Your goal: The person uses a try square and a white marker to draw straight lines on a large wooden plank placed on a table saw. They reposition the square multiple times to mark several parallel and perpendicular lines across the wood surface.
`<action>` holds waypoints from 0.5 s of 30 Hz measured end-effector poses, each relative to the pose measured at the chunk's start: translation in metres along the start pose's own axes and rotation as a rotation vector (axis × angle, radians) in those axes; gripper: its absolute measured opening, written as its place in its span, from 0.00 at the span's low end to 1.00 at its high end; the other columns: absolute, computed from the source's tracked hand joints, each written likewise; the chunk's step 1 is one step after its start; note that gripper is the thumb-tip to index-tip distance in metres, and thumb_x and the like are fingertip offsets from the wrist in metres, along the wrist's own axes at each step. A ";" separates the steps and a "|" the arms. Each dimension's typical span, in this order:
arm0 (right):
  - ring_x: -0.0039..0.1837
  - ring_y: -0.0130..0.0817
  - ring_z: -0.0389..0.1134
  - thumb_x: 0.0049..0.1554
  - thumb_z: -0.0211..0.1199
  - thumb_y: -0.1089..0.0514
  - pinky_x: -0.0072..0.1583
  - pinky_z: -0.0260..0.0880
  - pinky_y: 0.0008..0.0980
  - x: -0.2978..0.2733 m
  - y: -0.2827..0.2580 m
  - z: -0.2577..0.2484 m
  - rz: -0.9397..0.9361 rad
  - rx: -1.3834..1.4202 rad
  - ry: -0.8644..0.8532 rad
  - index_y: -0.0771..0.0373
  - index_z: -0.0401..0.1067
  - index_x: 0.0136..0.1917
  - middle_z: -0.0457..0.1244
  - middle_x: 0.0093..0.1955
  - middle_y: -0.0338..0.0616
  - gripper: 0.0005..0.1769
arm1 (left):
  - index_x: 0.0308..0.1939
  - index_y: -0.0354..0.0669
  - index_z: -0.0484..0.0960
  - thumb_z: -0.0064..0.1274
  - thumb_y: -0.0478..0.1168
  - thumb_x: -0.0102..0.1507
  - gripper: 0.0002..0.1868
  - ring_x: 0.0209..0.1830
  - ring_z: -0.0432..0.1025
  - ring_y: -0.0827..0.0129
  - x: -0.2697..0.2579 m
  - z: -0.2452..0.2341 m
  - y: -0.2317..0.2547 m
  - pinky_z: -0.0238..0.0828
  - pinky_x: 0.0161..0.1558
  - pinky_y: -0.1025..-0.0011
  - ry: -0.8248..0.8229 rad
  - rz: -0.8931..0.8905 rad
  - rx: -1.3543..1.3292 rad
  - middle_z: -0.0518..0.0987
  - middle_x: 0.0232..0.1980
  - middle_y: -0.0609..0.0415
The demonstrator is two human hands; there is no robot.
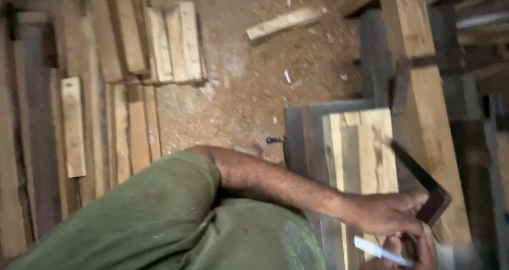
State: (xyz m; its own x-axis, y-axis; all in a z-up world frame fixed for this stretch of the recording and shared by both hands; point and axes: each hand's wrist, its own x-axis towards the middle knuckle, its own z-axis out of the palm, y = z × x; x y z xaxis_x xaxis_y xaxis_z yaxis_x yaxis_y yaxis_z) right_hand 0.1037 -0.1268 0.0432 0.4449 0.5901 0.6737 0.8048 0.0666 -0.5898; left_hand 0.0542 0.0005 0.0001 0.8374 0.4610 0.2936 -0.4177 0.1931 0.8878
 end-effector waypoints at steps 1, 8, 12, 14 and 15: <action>0.59 0.43 0.70 0.70 0.46 0.46 0.63 0.71 0.38 0.001 0.009 0.012 0.012 0.014 -0.022 0.72 0.72 0.59 0.67 0.58 0.55 0.26 | 0.71 0.27 0.55 0.43 0.56 0.71 0.37 0.52 0.68 0.53 0.004 -0.003 0.009 0.70 0.51 0.52 0.016 -0.023 -0.038 0.66 0.58 0.44; 0.51 0.29 0.70 0.67 0.66 0.56 0.51 0.71 0.27 -0.003 0.085 0.004 0.527 0.176 -0.070 0.73 0.75 0.59 0.69 0.51 0.45 0.16 | 0.68 0.23 0.55 0.45 0.43 0.70 0.31 0.44 0.78 0.59 0.008 -0.002 0.035 0.82 0.44 0.62 0.058 -0.413 0.197 0.73 0.54 0.38; 0.51 0.30 0.71 0.64 0.68 0.63 0.53 0.74 0.28 0.013 0.132 0.015 0.717 0.334 -0.153 0.74 0.73 0.60 0.69 0.52 0.46 0.14 | 0.60 0.31 0.72 0.46 0.39 0.66 0.20 0.52 0.75 0.60 0.017 -0.017 0.029 0.83 0.48 0.63 0.045 -0.530 0.663 0.73 0.57 0.42; 0.48 0.30 0.71 0.63 0.65 0.65 0.51 0.76 0.28 0.019 0.158 0.028 0.862 0.321 -0.167 0.72 0.73 0.58 0.69 0.49 0.45 0.11 | 0.62 0.31 0.71 0.48 0.44 0.67 0.24 0.56 0.72 0.57 0.023 -0.023 0.014 0.76 0.54 0.60 0.020 -0.313 0.990 0.73 0.59 0.40; 0.48 0.30 0.71 0.61 0.61 0.68 0.50 0.76 0.28 0.020 0.171 0.038 0.873 0.324 -0.206 0.72 0.74 0.57 0.70 0.50 0.46 0.11 | 0.63 0.31 0.71 0.49 0.47 0.67 0.26 0.58 0.71 0.56 0.026 -0.027 0.003 0.72 0.56 0.58 0.007 -0.199 1.153 0.73 0.60 0.39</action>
State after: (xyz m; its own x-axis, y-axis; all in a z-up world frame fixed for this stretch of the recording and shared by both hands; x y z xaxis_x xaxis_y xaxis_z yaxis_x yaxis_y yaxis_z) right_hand 0.2359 -0.0733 -0.0610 0.7342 0.6651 -0.1362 0.0593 -0.2628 -0.9630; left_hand 0.0646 0.0365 0.0008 0.8483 0.5169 0.1149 0.2907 -0.6359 0.7150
